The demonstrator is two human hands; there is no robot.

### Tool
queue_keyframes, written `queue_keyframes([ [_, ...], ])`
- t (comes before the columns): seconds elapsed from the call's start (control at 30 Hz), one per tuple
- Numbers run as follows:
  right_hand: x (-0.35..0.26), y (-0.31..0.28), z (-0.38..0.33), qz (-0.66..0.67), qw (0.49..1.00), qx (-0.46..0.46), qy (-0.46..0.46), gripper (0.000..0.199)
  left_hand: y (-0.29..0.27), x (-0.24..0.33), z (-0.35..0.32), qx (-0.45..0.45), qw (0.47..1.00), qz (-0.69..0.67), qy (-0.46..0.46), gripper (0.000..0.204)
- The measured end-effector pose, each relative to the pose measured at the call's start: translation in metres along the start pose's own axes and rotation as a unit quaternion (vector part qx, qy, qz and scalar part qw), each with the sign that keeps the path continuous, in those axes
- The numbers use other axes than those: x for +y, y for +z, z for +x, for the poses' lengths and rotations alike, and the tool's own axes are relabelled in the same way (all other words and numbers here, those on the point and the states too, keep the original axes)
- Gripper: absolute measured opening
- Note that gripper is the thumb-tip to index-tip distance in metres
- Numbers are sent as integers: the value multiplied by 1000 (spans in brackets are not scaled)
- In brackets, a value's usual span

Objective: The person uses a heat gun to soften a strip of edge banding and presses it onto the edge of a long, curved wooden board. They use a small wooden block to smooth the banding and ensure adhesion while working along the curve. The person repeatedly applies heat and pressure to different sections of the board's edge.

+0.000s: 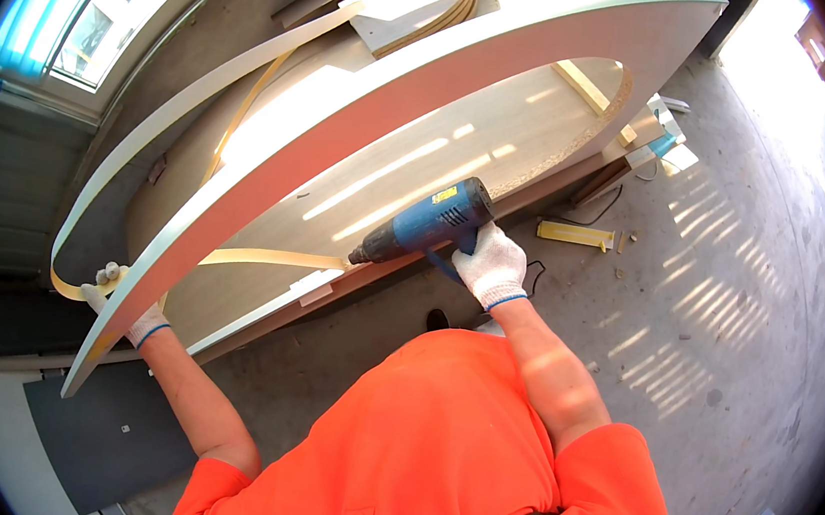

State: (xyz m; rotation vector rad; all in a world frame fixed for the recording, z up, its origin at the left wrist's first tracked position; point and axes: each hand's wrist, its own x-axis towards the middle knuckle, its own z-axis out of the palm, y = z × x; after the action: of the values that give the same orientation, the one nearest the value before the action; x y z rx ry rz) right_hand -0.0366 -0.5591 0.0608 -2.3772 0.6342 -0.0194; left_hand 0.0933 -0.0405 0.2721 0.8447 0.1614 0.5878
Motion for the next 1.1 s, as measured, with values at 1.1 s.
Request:
queue_keyframes([
  [1.1,-62,-69,-7,126,986,92,-51,45,60,-52,-62,14,973,214,-84,66],
])
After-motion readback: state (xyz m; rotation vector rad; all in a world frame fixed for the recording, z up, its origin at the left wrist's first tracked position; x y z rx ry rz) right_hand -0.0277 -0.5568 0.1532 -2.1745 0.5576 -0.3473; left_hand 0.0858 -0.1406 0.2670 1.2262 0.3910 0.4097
